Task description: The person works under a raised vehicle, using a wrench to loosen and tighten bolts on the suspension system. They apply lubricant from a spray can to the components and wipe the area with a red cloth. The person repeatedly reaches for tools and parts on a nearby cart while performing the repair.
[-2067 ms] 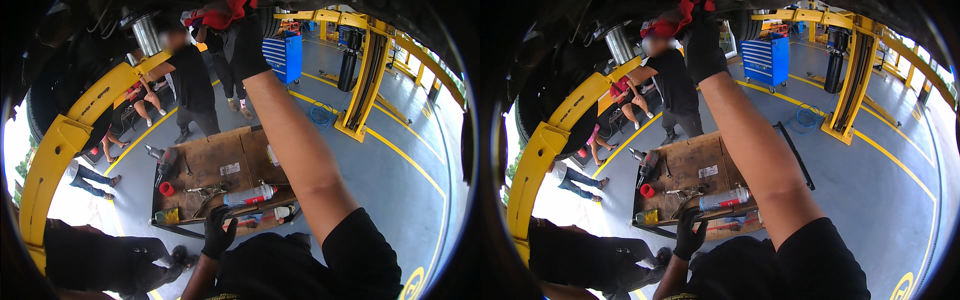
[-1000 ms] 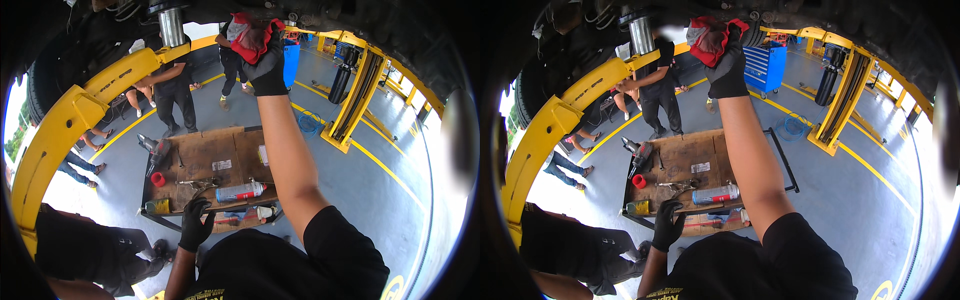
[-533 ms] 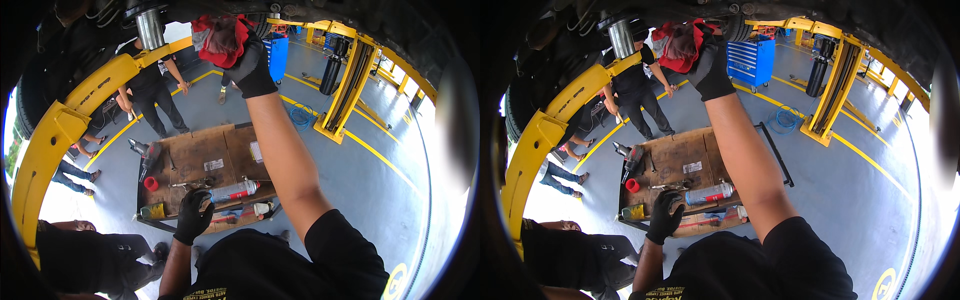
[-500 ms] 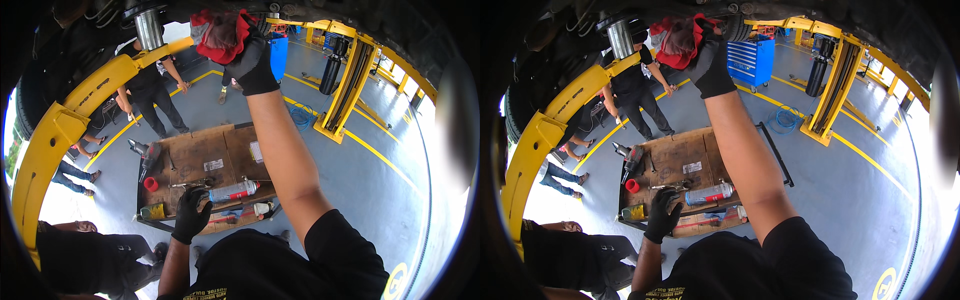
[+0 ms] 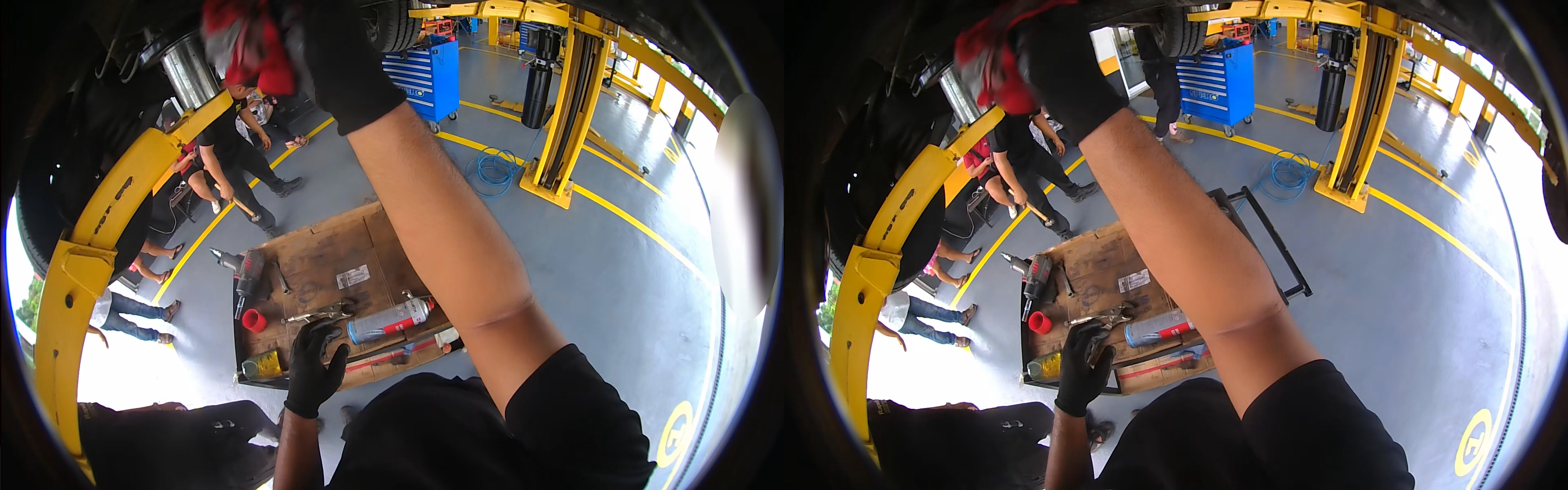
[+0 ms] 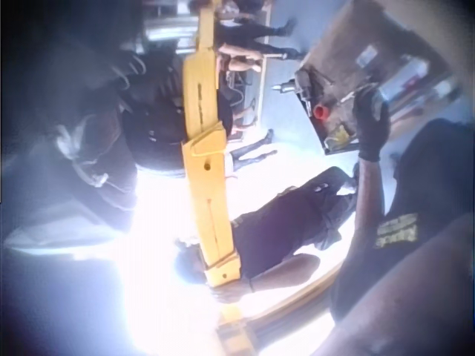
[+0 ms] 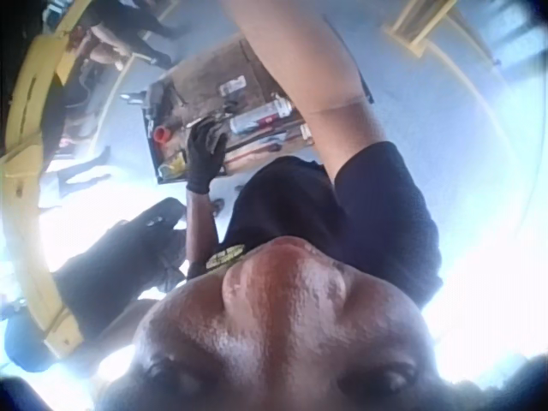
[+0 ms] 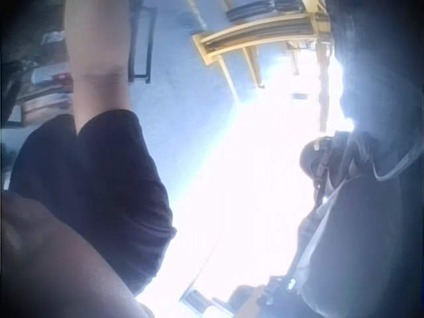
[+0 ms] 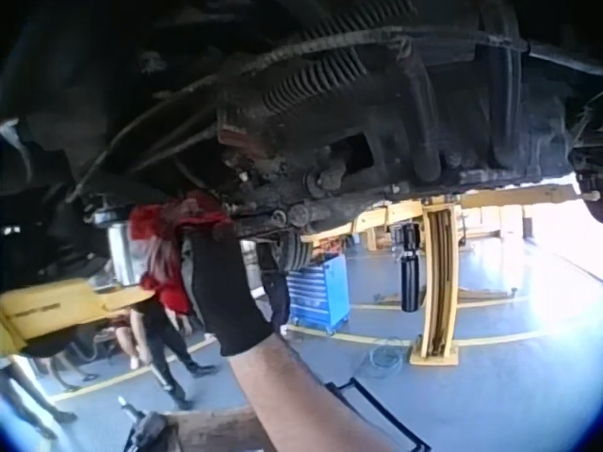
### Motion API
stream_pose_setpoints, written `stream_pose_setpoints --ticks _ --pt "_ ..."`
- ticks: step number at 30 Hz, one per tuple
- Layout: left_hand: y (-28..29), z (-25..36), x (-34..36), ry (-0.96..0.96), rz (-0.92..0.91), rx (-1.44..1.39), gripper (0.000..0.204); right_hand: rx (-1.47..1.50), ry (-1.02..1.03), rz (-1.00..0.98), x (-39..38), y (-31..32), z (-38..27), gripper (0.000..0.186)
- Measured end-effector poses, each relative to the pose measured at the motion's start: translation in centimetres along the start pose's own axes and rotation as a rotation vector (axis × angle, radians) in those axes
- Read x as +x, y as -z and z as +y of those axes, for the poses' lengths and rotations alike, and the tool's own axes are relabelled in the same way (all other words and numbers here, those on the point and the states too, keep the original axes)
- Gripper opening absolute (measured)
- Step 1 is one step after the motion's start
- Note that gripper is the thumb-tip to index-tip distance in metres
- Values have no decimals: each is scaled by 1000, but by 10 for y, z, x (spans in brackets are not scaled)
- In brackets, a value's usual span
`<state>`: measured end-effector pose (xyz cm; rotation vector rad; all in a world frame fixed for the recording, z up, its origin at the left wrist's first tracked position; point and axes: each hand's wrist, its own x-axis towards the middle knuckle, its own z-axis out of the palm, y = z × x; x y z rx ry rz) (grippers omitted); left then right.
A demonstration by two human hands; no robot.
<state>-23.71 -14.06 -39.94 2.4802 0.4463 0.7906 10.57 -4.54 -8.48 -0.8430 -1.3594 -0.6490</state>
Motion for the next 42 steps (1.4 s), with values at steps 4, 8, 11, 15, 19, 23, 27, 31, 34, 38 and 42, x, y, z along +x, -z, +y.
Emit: stream_pose_setpoints --ticks 4,8,11,15,19,23,27,31,34,38,42 --pt "17 8 26 -26 97 45 38 -36 359 -31 -54 5 -77 30" --pt "49 10 75 105 350 -439 33 377 -131 -152 -111 19 -105 35" --pt "49 -7 110 40 408 -500 39 549 -549 -294 -154 57 -132 43" --pt "17 56 175 -2 231 -1003 52 -93 -159 -17 -210 66 -99 43" --pt "4 60 210 6 204 -911 54 -288 -363 -177 -216 131 -108 62" --pt "55 74 291 -437 627 -292 33 -327 -647 -231 -320 182 -90 64" --pt "119 121 382 -688 675 109 27 -398 -899 -362 -449 223 -100 60" --pt "86 157 379 -634 733 128 33 -672 -820 -317 -524 234 -119 56" --pt "77 184 353 -497 466 -652 37 -810 -650 -431 -534 229 -121 51" --pt "66 192 364 -391 767 -657 41 -881 -750 -355 -550 217 -115 44" --pt "78 168 345 -618 828 -242 34 -893 -705 -371 -546 217 -115 41"
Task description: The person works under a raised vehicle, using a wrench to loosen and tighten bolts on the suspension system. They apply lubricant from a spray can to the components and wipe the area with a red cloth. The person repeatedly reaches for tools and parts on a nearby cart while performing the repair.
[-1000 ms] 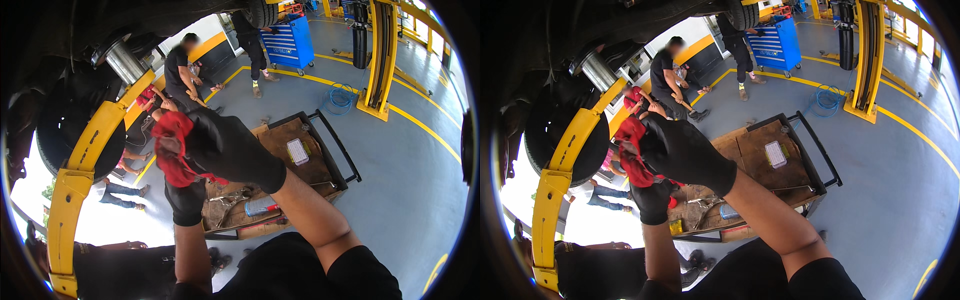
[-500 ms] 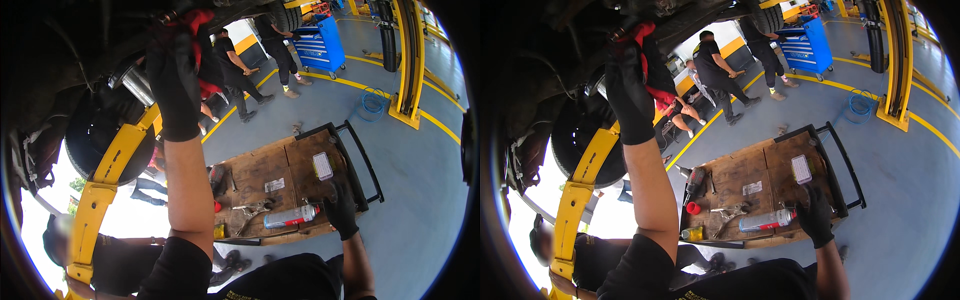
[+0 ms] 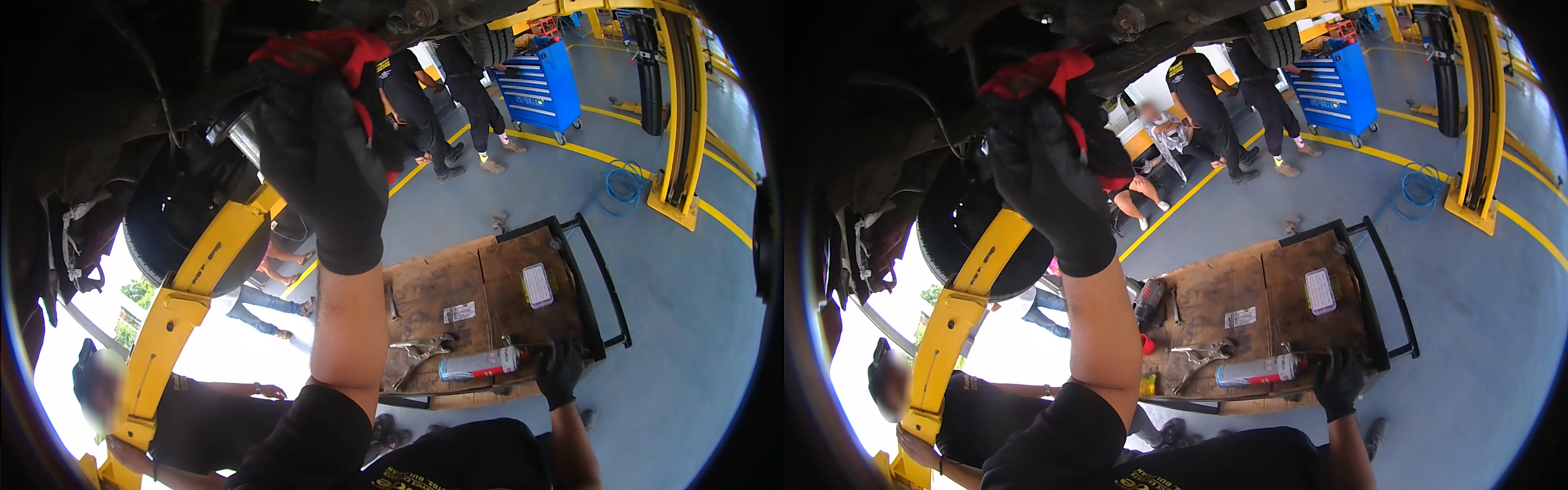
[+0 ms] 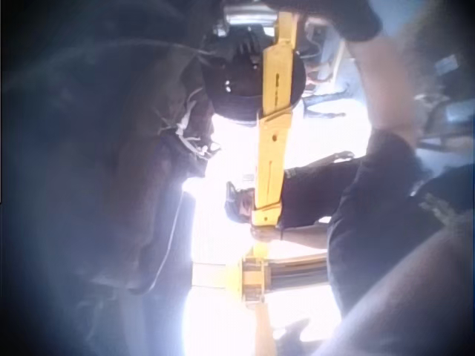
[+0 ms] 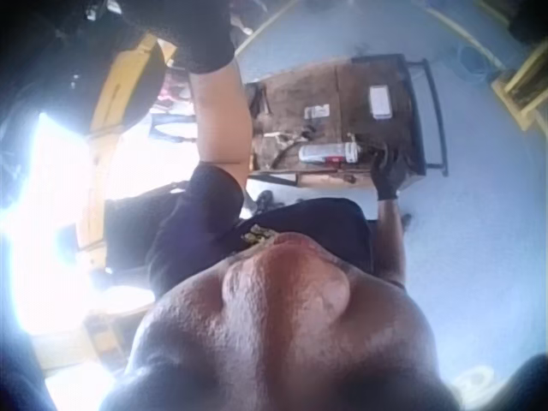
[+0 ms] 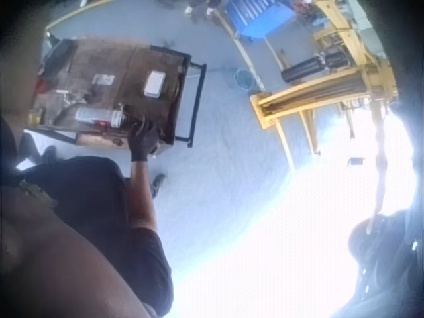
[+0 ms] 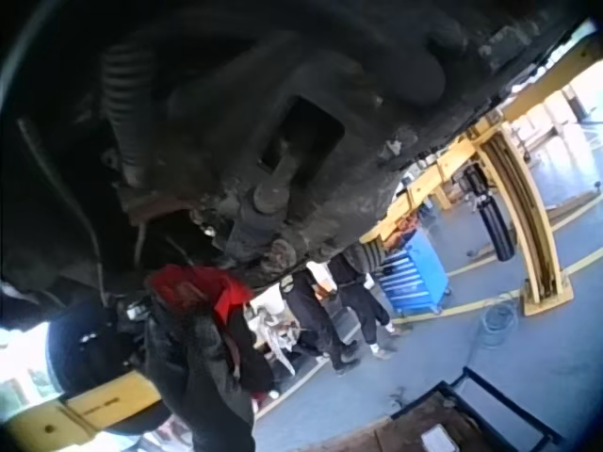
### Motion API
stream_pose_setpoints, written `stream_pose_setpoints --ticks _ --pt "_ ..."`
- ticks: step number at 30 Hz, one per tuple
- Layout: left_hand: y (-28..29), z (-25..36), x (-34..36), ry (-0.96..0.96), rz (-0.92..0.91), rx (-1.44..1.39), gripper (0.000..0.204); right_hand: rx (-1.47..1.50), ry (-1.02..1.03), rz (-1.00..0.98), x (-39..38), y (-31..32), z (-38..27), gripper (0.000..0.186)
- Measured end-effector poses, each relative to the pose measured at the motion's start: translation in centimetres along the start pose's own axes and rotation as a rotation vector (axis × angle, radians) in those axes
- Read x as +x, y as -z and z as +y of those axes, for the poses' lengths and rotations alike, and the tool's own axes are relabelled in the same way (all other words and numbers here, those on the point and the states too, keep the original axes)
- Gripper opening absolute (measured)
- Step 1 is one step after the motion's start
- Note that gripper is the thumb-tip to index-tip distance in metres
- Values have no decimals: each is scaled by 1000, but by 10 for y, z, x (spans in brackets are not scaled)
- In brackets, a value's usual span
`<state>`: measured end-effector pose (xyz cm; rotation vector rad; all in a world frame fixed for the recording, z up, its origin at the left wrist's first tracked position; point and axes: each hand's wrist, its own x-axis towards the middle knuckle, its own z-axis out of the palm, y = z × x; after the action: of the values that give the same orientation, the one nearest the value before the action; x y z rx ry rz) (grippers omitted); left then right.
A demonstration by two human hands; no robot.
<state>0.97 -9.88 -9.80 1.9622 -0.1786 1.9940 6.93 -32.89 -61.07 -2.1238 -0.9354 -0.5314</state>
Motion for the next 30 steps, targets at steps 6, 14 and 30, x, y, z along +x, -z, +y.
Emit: stream_pose_setpoints --ticks 6,14,30 --pt "34 -4 50 -453 21 434 39 82 50 6 -3 -1 6 28" --pt "35 -19 88 -765 -393 820 31 102 37 16 -2 4 1 22" --pt "31 -22 105 -1242 -392 1380 38 72 64 49 -13 -4 8 13"
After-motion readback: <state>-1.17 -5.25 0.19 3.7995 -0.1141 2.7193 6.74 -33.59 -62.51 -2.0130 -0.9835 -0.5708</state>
